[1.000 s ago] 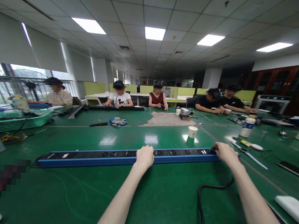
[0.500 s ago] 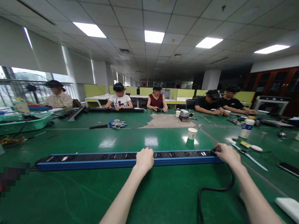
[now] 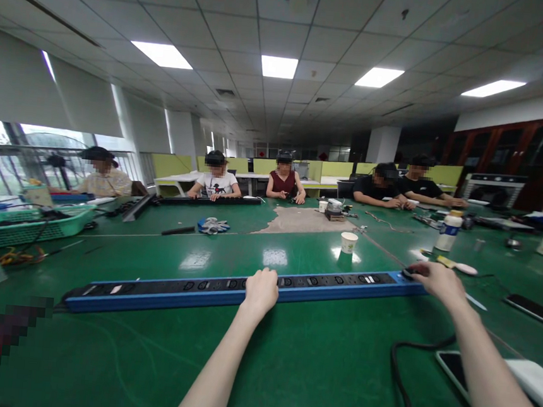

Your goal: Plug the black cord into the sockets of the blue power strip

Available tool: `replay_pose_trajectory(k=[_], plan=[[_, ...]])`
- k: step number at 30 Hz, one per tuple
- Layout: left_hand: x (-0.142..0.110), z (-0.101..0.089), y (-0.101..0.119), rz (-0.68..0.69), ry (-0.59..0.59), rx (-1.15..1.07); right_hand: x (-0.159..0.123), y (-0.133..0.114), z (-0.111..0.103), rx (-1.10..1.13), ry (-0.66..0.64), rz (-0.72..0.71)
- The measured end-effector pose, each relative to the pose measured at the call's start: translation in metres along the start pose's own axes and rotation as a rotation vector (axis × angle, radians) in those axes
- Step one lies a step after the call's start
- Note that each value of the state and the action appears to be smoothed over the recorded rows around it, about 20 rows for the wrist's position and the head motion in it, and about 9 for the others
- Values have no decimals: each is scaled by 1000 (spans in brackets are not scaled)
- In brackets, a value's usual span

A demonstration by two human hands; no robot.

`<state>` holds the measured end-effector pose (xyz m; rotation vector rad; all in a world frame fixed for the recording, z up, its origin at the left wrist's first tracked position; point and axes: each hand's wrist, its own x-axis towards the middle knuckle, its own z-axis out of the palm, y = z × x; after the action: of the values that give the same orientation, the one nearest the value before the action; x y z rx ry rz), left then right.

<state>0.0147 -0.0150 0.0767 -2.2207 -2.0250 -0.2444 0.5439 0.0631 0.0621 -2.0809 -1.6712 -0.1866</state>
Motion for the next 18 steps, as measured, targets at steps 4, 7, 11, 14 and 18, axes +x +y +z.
replay_pose_trajectory(k=[4,7,11,14,18], plan=[[1,1,1,3,6,8,-2,-15,9,-5,-69,27],[1,1,1,7,14,19,-4,-28,8,-45,-67,42],[0,1,0,7,17,11,-4,-33,7,-83,-65,88],[1,1,-1,0,5,-8,-1,-32,10,-88,-53,98],[1,1,-1,1,0,-14,1,-36,13,-112,-36,125]])
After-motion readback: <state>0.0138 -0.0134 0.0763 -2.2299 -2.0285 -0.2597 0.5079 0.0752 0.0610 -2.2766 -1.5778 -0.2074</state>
